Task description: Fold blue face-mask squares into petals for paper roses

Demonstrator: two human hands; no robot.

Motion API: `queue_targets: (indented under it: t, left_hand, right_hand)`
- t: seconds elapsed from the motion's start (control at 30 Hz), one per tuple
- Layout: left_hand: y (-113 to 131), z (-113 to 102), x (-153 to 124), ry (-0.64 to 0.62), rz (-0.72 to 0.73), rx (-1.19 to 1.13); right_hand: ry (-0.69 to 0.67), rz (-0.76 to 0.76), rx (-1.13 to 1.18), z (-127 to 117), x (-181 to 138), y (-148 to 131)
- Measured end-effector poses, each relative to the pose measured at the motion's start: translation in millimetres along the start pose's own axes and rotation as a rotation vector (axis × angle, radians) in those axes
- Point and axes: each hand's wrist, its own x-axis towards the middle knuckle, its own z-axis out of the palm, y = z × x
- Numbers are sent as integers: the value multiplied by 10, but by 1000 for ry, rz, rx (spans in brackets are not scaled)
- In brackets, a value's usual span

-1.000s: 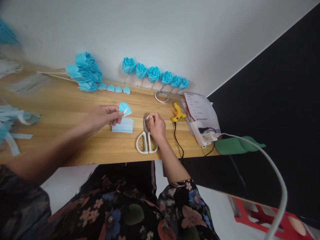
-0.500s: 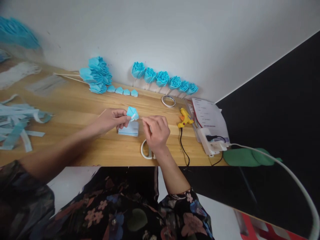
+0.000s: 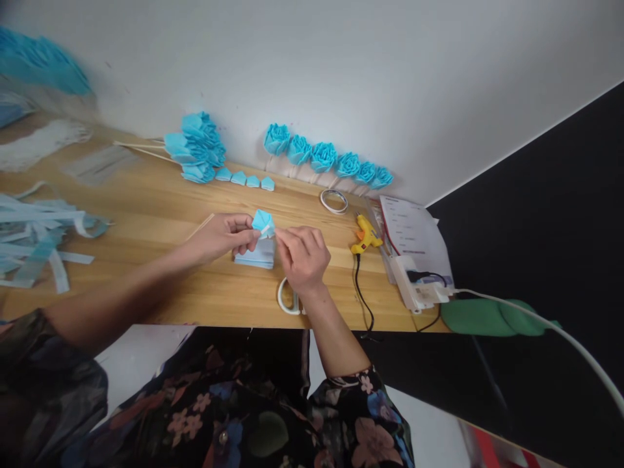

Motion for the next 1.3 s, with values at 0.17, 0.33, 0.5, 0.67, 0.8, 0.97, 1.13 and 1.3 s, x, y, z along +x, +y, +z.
queue_targets:
  t: [0.17, 0.33, 0.5, 0.67, 0.8, 0.97, 1.13, 1.3]
  left_hand:
    - [15, 6, -9, -5, 10, -10]
    - [11, 6, -12, -28, 30, -15]
    - [19, 7, -13, -52, 60, -8]
    - [36, 7, -20, -51, 61, 1]
    - [34, -2, -14, -60, 62, 19]
    - [-9, -4, 9, -51, 63, -20]
    - [-47, -14, 21, -78, 44, -63]
    - [-63, -27, 23, -104, 27, -126]
  right_hand:
    - [-33, 40, 36, 36, -29, 9]
    - [-41, -10, -14, 51, -28, -16]
    - [-22, -37, 44, 59, -29, -32]
    - [-24, -40, 65, 57, -28, -36]
    - [-18, -45, 96, 55, -26, -36]
    - [-47, -17, 64, 51, -28, -37]
    - [-46, -29, 74, 59, -26, -42]
    - [-98, -17, 97, 82, -24, -30]
